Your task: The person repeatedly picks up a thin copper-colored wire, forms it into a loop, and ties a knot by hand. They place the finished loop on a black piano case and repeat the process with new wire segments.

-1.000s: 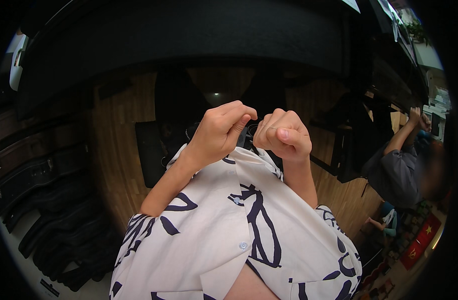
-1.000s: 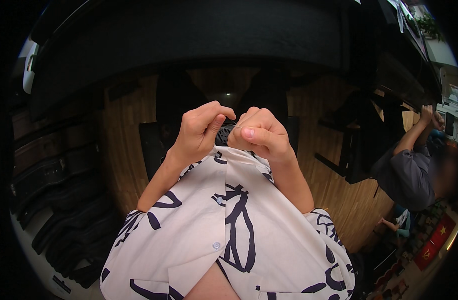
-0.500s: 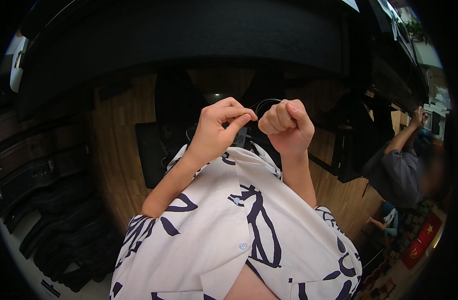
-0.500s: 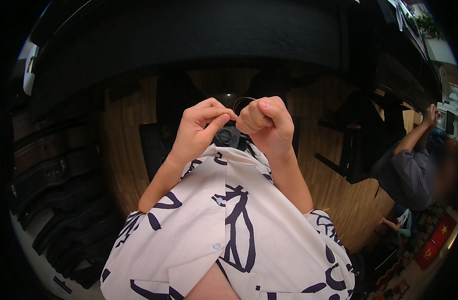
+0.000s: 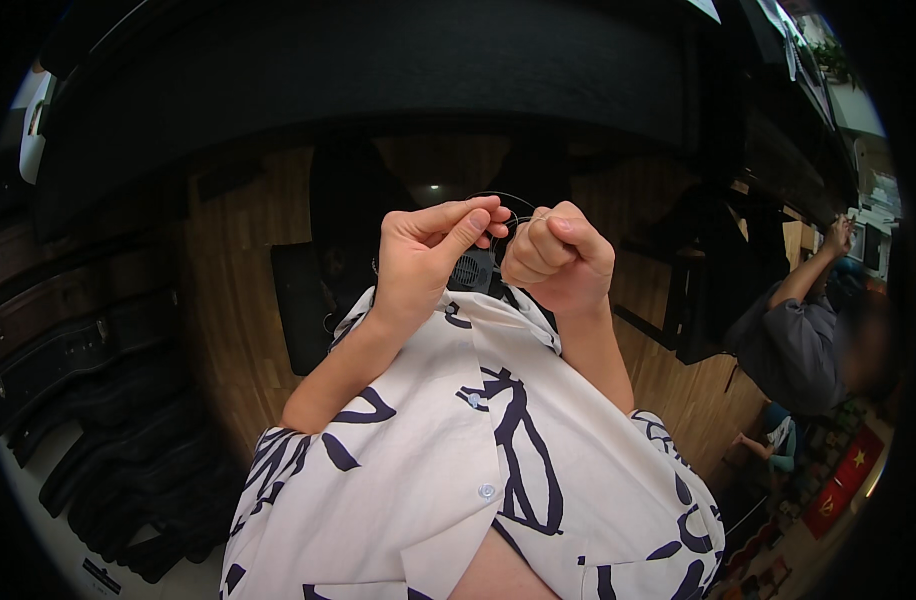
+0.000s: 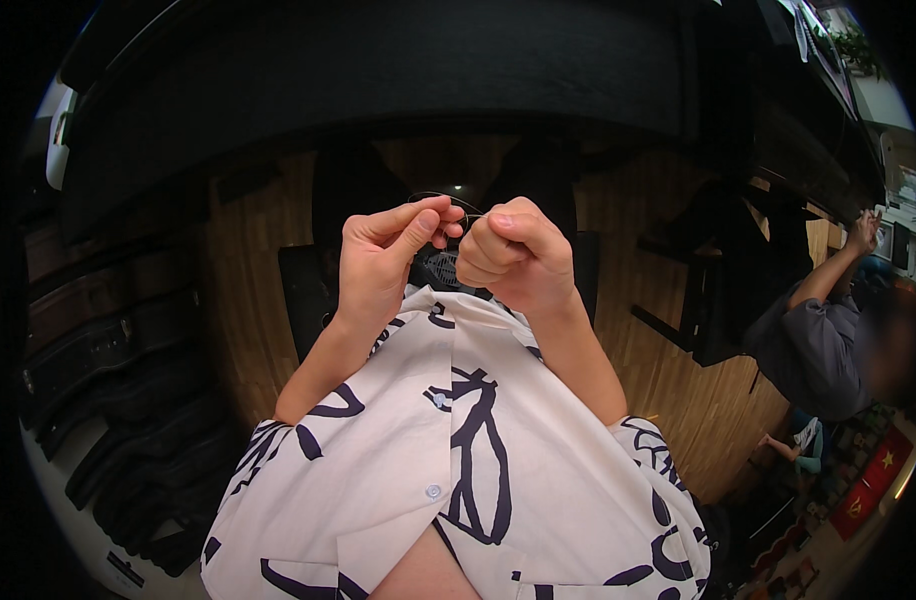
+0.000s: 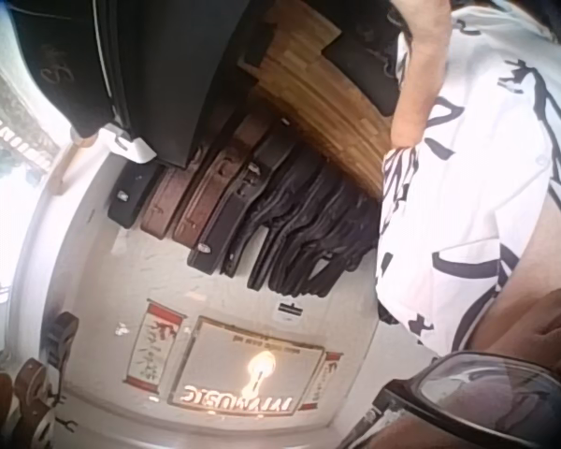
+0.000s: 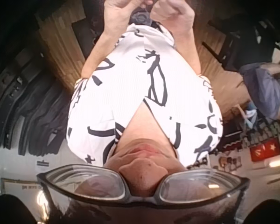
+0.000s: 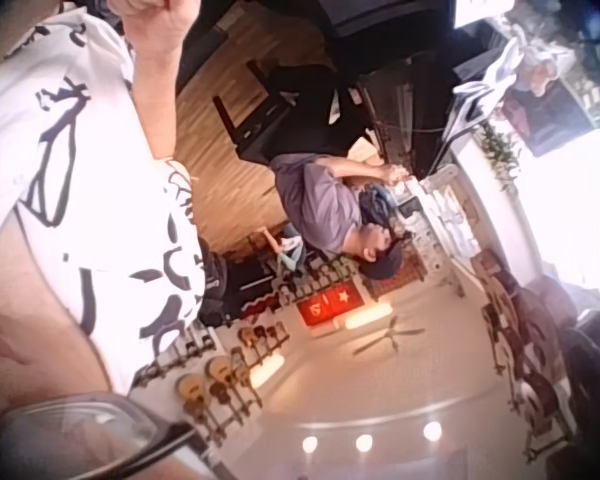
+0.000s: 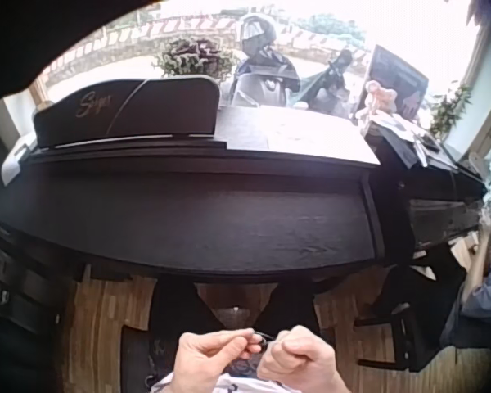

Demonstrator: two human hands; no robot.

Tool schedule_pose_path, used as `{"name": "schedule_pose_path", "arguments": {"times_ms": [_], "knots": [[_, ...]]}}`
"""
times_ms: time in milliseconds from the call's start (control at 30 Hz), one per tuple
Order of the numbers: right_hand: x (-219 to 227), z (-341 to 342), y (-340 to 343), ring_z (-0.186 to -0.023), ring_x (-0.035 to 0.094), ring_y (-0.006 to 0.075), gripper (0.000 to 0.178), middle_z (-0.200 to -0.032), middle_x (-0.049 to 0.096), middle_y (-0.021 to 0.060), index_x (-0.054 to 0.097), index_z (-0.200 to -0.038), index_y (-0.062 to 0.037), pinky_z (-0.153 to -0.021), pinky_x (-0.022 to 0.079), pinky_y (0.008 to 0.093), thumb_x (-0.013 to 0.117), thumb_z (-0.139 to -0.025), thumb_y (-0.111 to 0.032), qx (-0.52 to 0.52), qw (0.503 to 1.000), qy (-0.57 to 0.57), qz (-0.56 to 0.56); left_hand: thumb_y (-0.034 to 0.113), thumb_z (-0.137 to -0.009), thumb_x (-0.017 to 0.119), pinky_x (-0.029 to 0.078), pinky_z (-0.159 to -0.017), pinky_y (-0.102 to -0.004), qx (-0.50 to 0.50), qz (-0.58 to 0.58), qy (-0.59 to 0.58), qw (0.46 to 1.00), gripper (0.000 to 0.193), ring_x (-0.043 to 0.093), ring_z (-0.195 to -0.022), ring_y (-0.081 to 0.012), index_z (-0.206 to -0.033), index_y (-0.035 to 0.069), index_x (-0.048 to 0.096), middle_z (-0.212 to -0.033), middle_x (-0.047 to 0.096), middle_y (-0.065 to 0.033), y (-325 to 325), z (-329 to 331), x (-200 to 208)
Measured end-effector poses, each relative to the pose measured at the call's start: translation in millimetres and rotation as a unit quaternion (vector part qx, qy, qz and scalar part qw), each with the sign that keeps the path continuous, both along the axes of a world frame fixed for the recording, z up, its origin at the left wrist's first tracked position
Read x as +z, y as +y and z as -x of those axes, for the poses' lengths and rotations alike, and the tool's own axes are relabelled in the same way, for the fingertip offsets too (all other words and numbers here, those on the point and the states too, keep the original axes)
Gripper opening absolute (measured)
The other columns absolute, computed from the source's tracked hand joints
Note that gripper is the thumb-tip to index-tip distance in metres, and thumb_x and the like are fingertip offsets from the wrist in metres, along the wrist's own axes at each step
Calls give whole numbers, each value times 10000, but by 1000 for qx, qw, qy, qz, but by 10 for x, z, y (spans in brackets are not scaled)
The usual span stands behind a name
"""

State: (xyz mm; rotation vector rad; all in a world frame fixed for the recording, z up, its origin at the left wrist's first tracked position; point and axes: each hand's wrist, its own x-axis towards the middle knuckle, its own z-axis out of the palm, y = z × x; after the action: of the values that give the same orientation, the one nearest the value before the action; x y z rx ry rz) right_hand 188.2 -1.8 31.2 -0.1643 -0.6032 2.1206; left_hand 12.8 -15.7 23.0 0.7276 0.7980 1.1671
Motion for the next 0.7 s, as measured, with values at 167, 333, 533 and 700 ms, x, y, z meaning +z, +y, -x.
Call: {"name": "schedule_pose_path", "arguments": {"times_ms": [167,333,533,700], "knots": [[-18,-45,5,-467,166,99,484,-506,241,-37,281,-542,-119,-449,163,302,432,-995,-195,-29,999,-32,-12,148,-950,678,504,-738,-246,-27,19,3,999,206,675,-825,-156,-1069,-5,747,-999,744,-144,-48,-2,3],[-3,-89,27,-461,174,97,484,-501,242,-33,285,-535,-112,-449,156,305,451,-983,-190,-42,997,-59,-30,220,-972,657,468,-729,-238,-87,26,-50,995,228,594,-795,-115,-966,13,753,-1019,706,-95,9,46,-71],[38,-80,16,-452,185,103,494,-486,261,-23,289,-519,-101,-451,153,306,473,-967,-197,-67,988,-127,-57,249,-1011,600,463,-707,-233,-139,52,-60,987,249,581,-790,-95,-912,43,701,-934,678,-60,27,64,-29],[38,-81,-18,-457,199,103,490,-487,280,-16,297,-517,-96,-456,162,308,483,-958,-202,-91,977,-185,-59,252,-1019,588,473,-690,-229,-126,53,-55,989,222,589,-757,-93,-966,51,667,-885,671,-45,43,53,-43]]}}
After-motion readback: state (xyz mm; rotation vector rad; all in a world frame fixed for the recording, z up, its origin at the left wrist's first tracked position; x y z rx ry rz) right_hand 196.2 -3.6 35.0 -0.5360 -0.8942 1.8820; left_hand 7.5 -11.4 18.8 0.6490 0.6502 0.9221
